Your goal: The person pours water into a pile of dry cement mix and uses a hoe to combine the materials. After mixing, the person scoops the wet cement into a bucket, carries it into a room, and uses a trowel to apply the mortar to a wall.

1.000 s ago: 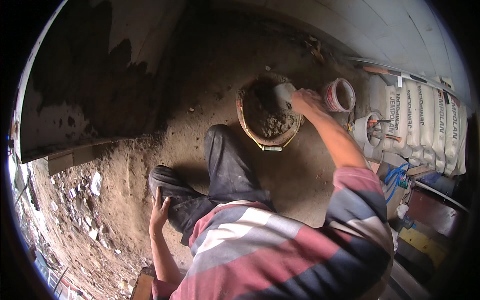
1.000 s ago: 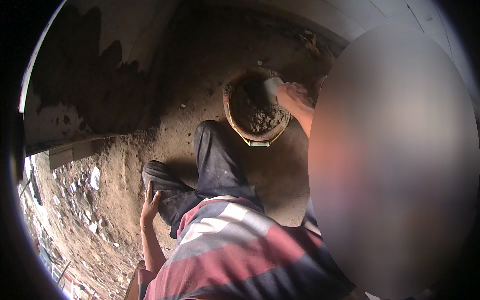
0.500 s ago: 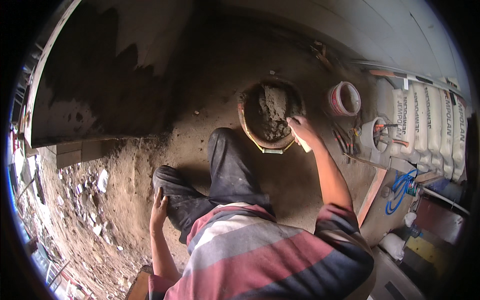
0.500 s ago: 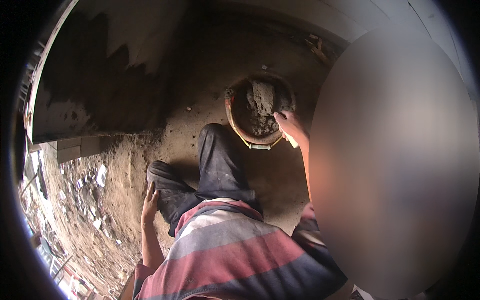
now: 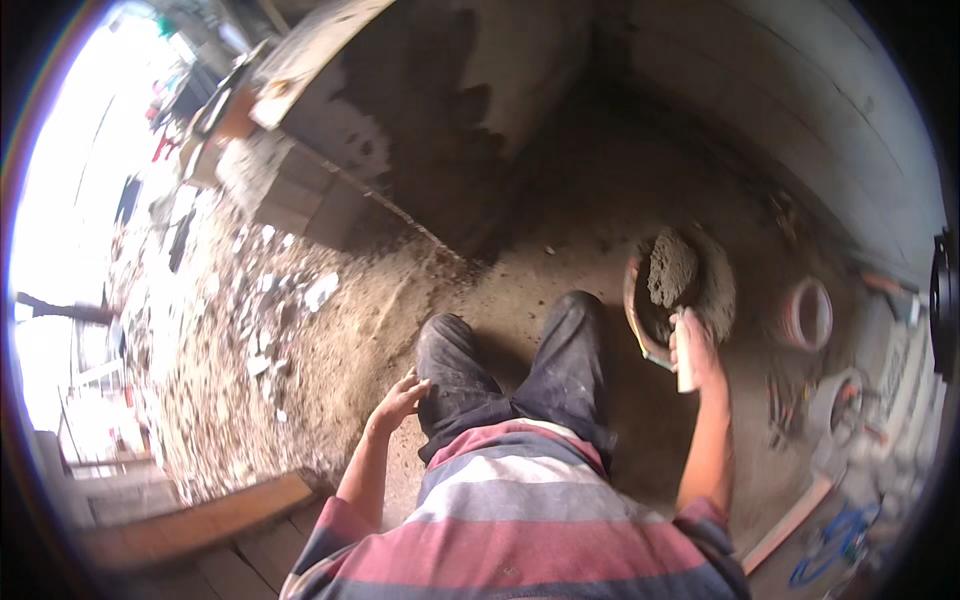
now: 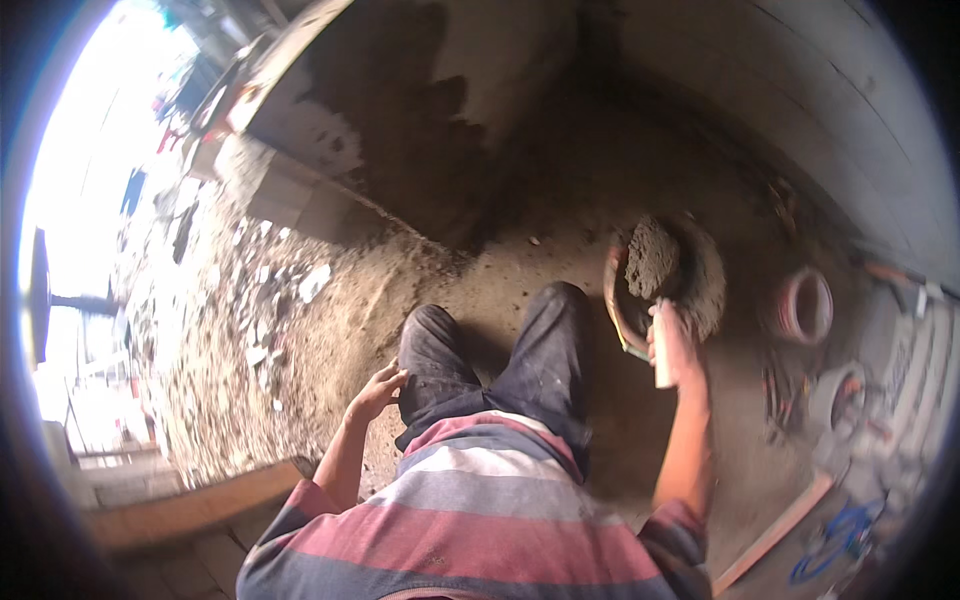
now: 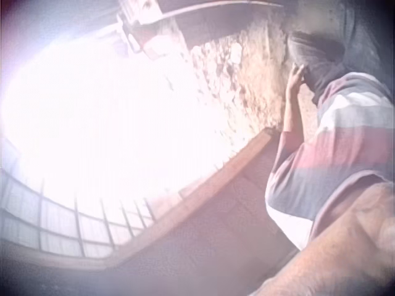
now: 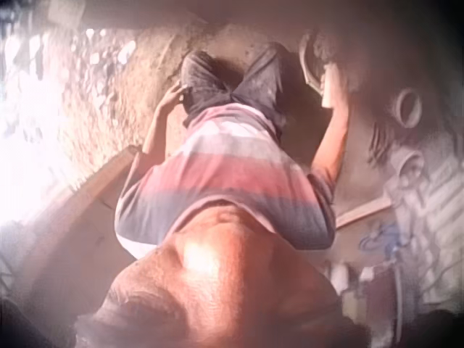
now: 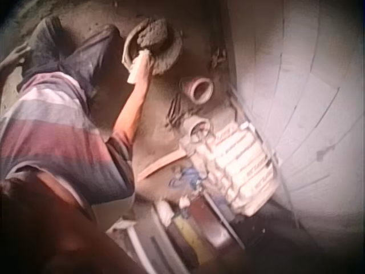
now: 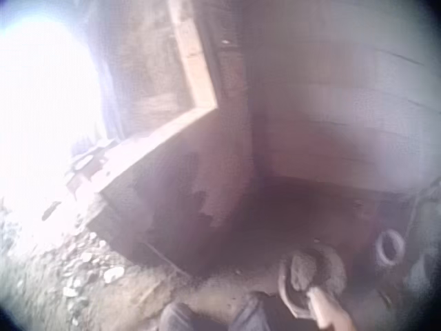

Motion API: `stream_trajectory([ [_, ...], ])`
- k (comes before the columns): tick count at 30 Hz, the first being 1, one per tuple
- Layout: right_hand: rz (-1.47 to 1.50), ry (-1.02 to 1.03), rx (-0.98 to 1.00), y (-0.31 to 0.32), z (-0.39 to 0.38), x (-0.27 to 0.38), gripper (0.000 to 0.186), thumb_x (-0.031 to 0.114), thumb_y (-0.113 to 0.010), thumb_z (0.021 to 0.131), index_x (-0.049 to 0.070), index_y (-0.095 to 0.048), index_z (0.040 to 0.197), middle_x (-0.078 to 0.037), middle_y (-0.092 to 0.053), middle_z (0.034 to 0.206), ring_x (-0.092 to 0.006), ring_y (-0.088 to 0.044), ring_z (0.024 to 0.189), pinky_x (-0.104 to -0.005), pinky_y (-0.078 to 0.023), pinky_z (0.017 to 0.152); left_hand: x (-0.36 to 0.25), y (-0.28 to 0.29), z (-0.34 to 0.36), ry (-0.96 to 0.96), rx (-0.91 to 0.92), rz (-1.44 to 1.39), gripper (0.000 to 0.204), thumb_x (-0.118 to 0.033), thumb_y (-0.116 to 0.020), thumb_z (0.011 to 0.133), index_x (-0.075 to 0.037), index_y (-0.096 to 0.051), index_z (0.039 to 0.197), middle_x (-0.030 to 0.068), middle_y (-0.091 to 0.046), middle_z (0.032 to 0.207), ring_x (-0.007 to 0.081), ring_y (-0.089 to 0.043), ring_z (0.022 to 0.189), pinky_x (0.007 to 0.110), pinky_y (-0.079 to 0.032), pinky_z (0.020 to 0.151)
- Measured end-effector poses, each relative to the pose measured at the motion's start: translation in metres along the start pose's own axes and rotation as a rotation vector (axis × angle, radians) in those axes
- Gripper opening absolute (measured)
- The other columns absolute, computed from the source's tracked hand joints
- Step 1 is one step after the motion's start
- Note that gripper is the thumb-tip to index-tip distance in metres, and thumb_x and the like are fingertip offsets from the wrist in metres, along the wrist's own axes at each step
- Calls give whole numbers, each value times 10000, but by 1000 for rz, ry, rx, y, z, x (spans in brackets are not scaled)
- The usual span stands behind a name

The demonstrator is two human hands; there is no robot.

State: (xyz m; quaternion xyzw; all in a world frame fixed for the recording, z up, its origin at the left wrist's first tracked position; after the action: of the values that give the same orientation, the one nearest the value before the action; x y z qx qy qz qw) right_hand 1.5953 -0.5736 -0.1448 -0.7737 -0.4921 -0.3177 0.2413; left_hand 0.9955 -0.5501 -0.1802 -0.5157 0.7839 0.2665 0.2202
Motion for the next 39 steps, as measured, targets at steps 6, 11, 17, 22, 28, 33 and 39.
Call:
stream_trajectory([
  [6, 758, 480, 220, -150, -48, 74, 462, 405, -612, 958, 16, -550, 1201, -86, -588, 934, -180, -586, 665, -304, -497, 518, -1, 31, -38, 178, 109, 339, 588, -502, -589, 971, -114, -512, 1407, 62, -579, 1346, 225, -562, 1214, 422, -484, 955],
  [11, 845, 1074, -296, -133, -105, 136, 442, 308, -662, 945, 10, -465, 1205, -82, -589, 939, -131, -560, 659, -275, -501, 536, 34, 90, -62, -65, -182, 524, 488, -409, -600, 975, -51, -602, 1307, 131, -667, 1234, 227, -624, 1121, 362, -504, 936],
  [17, 775, 1311, -925, -169, -141, 148, 305, 208, -607, 981, 8, -382, 1030, -121, -586, 844, -157, -551, 626, -266, -505, 524, 187, 126, -141, 10, -326, 681, 524, -425, -632, 935, -21, -624, 1268, 198, -645, 1265, 323, -613, 1186, 384, -469, 1012],
  [22, 114, 1784, -420, -349, -94, 172, 183, 101, -630, 913, 1, -508, 1005, -141, -616, 879, -253, -613, 731, -322, -508, 639, 169, 110, -137, 134, -369, 426, 586, -399, -651, 920, 28, -585, 1316, 227, -600, 1339, 322, -562, 1271, 385, -440, 1055],
  [28, -281, 1191, 92, -327, -51, 37, 220, 126, -725, 874, 29, -562, 985, -196, -638, 866, -357, -658, 797, -400, -524, 648, 188, 83, -133, 169, -352, 78, 548, -310, -614, 956, 2, -511, 1394, 185, -591, 1370, 303, -579, 1247, 386, -470, 1019],
  [33, -562, 660, -286, -77, -69, 40, 272, 215, -583, 948, -24, -567, 1077, -94, -580, 984, -227, -552, 928, -388, -457, 876, 196, 73, -53, 42, -238, 354, 540, -322, -627, 948, -13, -525, 1379, 137, -665, 1251, 249, -647, 1108, 338, -504, 941],
  [39, -1598, 241, -543, 38, -39, 125, 346, 328, -584, 925, 23, -703, 1038, -240, -700, 949, -436, -669, 933, -526, -529, 785, 47, 35, -12, -73, -176, -471, 715, -481, -570, 982, -202, -279, 1573, 154, -325, 1579, 327, -528, 1268, 428, -513, 908],
])
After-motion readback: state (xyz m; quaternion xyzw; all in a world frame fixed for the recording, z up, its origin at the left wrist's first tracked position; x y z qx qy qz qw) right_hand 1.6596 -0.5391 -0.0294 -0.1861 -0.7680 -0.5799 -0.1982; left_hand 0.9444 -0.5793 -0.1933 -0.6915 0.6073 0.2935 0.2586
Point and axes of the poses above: each hand's wrist, its own z-axis towards the middle knuckle, its own y-axis out of the back of the hand, x = y × z, the point moved 8 cm from there along z, towards the middle knuckle
